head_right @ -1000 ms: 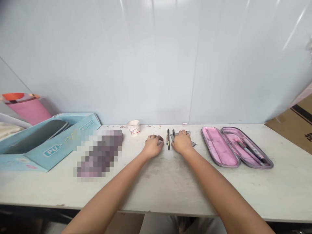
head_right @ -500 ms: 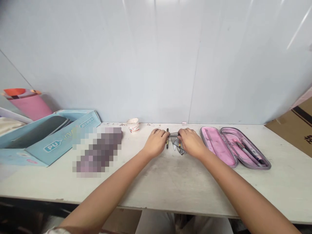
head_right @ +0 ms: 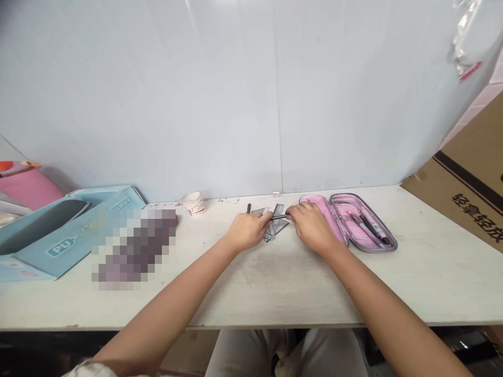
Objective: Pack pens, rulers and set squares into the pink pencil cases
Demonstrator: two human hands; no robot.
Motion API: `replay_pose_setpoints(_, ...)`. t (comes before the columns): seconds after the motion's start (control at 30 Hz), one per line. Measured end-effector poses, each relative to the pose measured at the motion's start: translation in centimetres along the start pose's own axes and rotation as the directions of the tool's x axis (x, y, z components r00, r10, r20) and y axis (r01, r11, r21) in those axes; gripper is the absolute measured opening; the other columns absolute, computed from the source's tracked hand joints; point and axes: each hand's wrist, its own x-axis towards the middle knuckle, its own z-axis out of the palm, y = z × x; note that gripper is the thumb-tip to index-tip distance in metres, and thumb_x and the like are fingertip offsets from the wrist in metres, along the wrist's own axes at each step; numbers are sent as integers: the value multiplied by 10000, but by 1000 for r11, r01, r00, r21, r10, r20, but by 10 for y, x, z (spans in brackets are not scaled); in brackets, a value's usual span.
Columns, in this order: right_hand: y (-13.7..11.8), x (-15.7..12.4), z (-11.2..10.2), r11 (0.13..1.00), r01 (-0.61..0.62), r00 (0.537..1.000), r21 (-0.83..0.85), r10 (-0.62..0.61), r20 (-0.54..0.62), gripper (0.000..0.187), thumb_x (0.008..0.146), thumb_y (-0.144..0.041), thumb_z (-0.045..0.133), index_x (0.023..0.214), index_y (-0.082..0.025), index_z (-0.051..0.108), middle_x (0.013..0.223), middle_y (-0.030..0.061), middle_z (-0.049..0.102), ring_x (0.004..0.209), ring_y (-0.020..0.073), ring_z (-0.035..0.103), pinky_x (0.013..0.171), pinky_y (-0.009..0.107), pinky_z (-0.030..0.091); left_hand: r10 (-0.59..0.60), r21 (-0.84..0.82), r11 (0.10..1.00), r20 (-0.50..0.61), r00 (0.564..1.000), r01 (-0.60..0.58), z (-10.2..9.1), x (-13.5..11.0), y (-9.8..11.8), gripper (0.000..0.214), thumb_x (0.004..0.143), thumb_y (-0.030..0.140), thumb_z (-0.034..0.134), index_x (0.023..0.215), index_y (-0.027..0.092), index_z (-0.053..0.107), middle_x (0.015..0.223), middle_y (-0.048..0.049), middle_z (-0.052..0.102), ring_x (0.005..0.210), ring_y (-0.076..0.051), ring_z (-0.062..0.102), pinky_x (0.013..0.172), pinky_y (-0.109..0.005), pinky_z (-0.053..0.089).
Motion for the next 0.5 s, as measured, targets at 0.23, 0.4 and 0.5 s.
replay_pose_setpoints(0.23, 7, -8, 5, 997, 10, 996, 76, -3, -91, 233, 880, -206, 372, 943, -169, 594, 940, 77, 634, 924, 203, 492, 826, 311, 327, -190, -139, 972, -6, 982, 187, 3, -6, 7, 402, 883, 516, 278, 1086, 266, 518, 802, -40, 670, 756, -208, 625, 646, -270, 395)
replay_pose_setpoints(0.4, 2, -6, 12, 992, 56, 994, 115, -44, -104, 213, 872, -194, 380, 911, -163, 587, 898, 71, 627, 899, 204, 502, 818, 309, 335, -286, -256, 924, 28, 958, 284, 11, -15, -1, 436, 828, 583, 361, 1057, 256, 535, 686, -31, 644, 687, -220, 616, 602, -265, 376)
replay_pose_setpoints(0.5, 6, -2, 13, 995, 49, 994, 92, -39, -103, 209, 859, -171, 380, 901, -157, 585, 888, 81, 627, 889, 210, 510, 816, 319, 345, -382, -280, 884, 30, 924, 375, 20, -24, -16, 436, 828, 583, 355, 978, 238, 577, 682, -43, 630, 683, -222, 603, 589, -266, 362)
